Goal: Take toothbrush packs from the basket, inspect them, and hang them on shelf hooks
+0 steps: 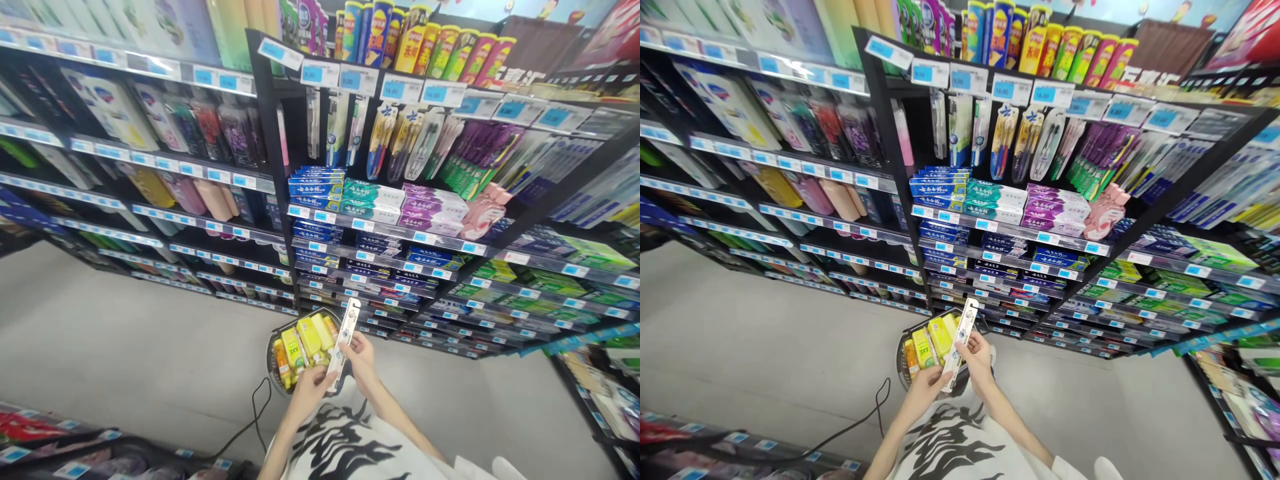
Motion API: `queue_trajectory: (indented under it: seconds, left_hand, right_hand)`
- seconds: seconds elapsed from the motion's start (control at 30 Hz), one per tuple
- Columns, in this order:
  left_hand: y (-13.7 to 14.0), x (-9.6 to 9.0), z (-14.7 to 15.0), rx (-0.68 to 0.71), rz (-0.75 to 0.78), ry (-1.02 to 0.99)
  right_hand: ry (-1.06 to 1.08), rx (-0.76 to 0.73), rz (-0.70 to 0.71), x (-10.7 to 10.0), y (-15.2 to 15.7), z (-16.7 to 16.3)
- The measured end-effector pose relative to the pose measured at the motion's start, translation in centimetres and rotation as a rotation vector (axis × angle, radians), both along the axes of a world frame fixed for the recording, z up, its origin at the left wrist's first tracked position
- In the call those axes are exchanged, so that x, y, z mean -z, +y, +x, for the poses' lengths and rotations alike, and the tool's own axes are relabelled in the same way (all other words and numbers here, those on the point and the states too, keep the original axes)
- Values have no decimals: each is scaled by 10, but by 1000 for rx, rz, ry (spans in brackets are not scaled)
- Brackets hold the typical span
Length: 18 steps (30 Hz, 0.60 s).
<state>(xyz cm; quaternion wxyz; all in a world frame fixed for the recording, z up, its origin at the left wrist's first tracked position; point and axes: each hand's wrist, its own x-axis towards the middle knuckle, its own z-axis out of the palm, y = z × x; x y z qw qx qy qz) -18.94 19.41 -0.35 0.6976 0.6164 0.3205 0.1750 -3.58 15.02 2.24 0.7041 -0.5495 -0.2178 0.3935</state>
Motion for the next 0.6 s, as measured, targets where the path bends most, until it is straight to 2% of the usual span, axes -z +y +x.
queue_trajectory:
  seconds: [0.13,0.33,0.6]
  left_hand:
    - [0,4,0,17,-2,-7]
    - [3,15,0,-9,104,61]
    - [4,14,-1,-72,190,114]
  right_hand:
    - [-18,-33,-5,0,0,0]
    - [9,-75,29,-2,2,-3]
    - [151,-183,24,-11,2,-11]
